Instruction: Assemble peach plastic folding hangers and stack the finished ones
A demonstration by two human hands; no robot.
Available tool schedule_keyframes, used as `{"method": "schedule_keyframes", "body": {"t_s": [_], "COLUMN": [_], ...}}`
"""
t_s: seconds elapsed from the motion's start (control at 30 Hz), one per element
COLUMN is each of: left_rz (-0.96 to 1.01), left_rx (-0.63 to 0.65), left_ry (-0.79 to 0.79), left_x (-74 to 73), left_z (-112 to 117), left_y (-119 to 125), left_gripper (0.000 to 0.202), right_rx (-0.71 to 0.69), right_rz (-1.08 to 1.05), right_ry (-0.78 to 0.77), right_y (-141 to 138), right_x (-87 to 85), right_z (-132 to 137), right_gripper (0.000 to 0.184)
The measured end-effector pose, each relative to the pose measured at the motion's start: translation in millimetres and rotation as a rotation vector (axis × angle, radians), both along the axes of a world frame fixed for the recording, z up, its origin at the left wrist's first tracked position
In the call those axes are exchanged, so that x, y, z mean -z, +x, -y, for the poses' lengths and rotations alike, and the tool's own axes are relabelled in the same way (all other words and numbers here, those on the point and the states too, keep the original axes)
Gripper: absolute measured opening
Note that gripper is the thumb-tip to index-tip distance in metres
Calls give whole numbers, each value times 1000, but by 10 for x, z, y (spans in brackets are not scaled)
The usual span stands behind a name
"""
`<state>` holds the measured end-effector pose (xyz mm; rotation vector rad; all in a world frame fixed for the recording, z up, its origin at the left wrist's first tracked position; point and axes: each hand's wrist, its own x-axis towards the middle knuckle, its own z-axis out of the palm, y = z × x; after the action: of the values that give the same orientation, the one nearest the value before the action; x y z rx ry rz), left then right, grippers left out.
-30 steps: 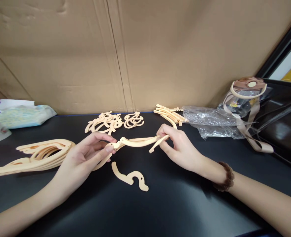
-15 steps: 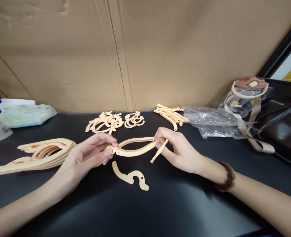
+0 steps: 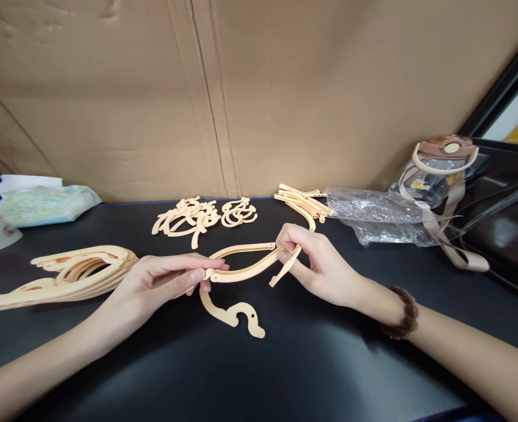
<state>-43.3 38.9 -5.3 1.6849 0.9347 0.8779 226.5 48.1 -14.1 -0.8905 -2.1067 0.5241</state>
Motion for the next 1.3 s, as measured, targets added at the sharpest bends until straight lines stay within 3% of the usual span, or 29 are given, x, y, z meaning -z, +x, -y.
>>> {"method": "schedule_keyframes", "body": {"t_s": [0.33, 0.7, 1.3], "left_rz": [-38, -215, -191], "left_rx": [107, 80, 54], "left_ry": [-134, -37, 20], "left_x": [-25, -8, 18], "left_z": [-37, -85, -92], "left_y": [-42, -67, -49], "left_gripper": [19, 25, 20], "right_rx": [-41, -18, -46], "right_rz": [10, 37, 51], "right_ry": [26, 83, 87], "right_y": [-12, 1, -5], "right_x": [11, 19, 15], "right_z": [3, -28, -35], "right_gripper": [24, 24, 27]}}
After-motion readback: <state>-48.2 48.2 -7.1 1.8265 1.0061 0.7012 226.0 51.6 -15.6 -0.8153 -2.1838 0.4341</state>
